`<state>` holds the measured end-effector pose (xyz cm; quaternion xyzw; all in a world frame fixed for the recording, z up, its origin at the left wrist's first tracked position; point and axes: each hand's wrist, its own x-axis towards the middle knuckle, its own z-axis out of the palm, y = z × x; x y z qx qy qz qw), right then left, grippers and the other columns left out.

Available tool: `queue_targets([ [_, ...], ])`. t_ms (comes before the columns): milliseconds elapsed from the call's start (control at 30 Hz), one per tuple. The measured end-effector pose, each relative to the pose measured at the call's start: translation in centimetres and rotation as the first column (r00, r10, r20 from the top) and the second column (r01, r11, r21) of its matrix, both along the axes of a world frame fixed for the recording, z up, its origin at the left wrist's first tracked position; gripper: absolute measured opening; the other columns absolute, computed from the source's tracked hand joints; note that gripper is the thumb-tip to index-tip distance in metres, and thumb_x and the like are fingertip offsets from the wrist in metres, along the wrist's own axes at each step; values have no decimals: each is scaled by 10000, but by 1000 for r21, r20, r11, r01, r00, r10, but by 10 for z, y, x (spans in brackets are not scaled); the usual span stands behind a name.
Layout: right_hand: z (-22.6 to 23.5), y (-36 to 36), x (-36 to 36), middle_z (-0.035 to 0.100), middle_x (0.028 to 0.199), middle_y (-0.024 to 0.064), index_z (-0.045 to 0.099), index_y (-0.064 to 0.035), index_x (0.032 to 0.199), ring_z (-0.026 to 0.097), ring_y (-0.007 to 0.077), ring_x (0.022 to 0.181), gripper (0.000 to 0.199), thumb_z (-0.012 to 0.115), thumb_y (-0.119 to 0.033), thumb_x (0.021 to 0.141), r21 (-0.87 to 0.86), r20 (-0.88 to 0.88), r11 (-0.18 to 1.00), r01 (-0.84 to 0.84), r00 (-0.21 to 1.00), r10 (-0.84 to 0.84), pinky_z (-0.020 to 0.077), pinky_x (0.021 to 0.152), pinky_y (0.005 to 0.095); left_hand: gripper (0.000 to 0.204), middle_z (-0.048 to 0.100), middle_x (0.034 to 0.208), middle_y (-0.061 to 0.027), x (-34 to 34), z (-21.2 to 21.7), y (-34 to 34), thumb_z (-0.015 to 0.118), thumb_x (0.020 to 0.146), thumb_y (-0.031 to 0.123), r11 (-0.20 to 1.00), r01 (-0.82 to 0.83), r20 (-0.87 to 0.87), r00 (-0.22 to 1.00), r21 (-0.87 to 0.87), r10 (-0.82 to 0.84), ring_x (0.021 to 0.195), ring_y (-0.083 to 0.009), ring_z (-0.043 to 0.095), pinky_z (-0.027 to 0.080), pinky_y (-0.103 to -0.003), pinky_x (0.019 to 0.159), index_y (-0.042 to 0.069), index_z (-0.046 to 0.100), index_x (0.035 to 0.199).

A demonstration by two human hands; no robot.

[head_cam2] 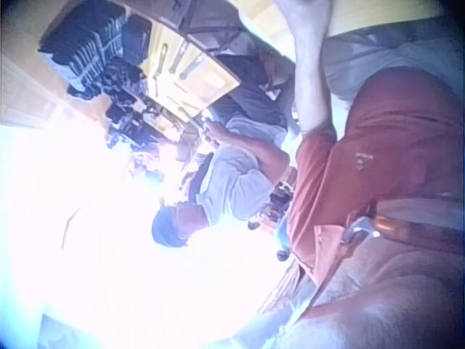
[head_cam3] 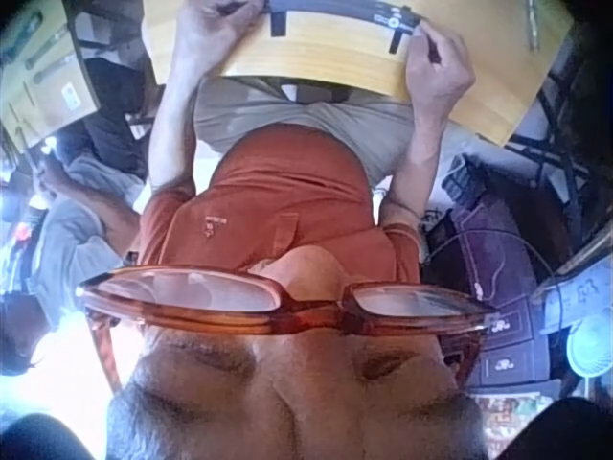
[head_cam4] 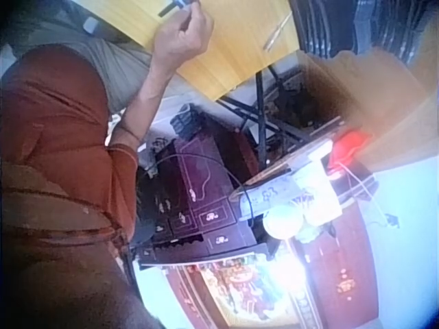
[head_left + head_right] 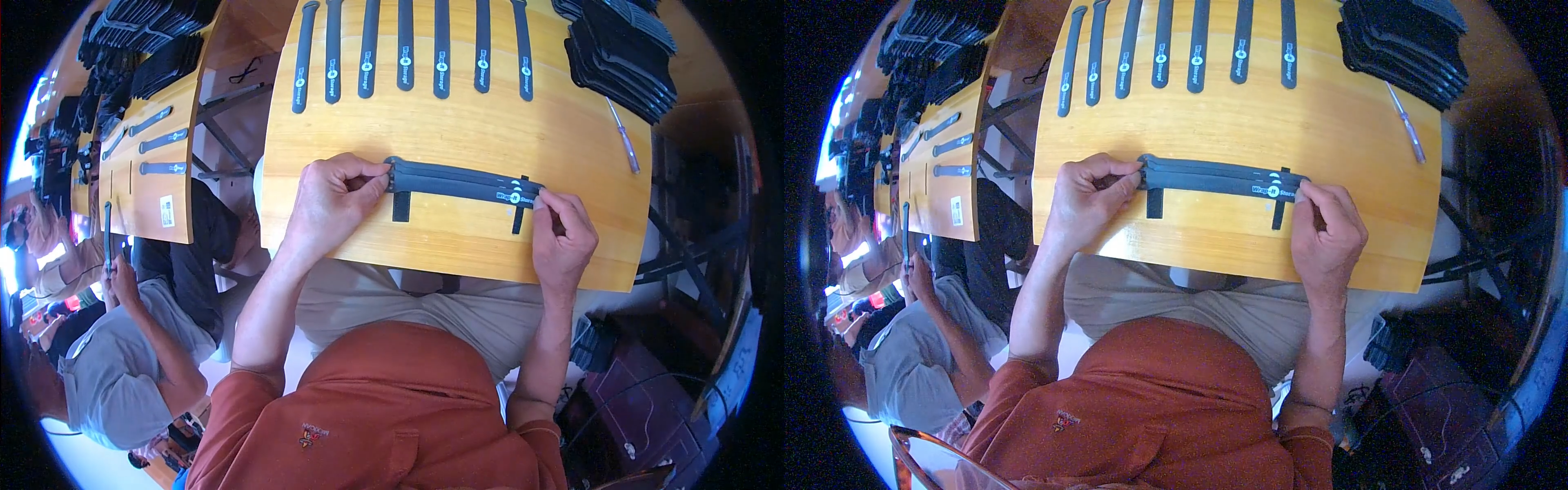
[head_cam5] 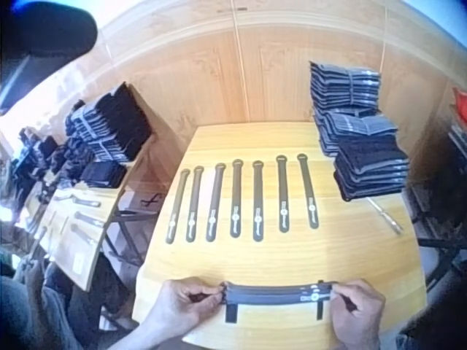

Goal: Aligning and stacking small black straps on a wooden surface in a manufacturing setting.

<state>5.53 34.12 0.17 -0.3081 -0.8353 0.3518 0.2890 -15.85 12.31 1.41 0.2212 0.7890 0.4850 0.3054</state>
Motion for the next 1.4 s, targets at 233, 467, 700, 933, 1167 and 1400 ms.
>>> queue_targets([
  [233,1,0,0,706,872,137,738,32,977,700,216,761,126,689,64,866,-6,-4,1000,0,1000,0,546,682,304,144,755,808,-86,0,-1,1,737,918,34,1000,4,-10,1000,7,-4,675,-53,603,477,-230,602,-51,758,1032],
  [467,-3,1,1,705,872,136,731,24,959,697,228,756,104,711,49,860,1,-28,1000,-1,1000,1,548,683,316,123,712,816,-25,2,1,3,719,945,27,1000,4,-32,999,-21,-4,681,-44,602,485,-206,605,-36,758,1043],
  [700,-2,0,-1,696,852,136,725,25,938,690,232,741,77,711,41,863,2,-33,1000,0,999,1,542,669,325,139,753,813,-87,1,3,2,741,910,34,1000,-9,-29,1000,-28,8,707,-65,643,507,-241,633,-44,763,1022],
  [933,-4,1,1,691,839,139,725,29,932,687,245,734,78,707,38,857,34,-35,999,-4,999,5,541,662,331,140,754,804,-91,1,3,3,739,907,33,998,3,-54,998,-70,-7,704,-72,658,513,-243,635,-46,763,1021],
  [1167,1,-2,-2,688,847,143,723,31,942,686,262,735,98,691,51,852,23,-34,1000,-2,999,3,546,669,339,157,757,799,-102,0,4,3,737,907,35,998,2,-62,998,-68,-6,701,-78,664,514,-247,630,-48,763,1038],
  [1400,2,-3,-1,687,857,149,723,26,949,686,285,767,106,676,44,856,95,-19,995,-21,1000,23,550,691,360,172,764,815,-130,1,1,3,733,904,40,999,-7,-83,997,-50,3,707,-98,680,527,-260,640,-54,761,1045],
])
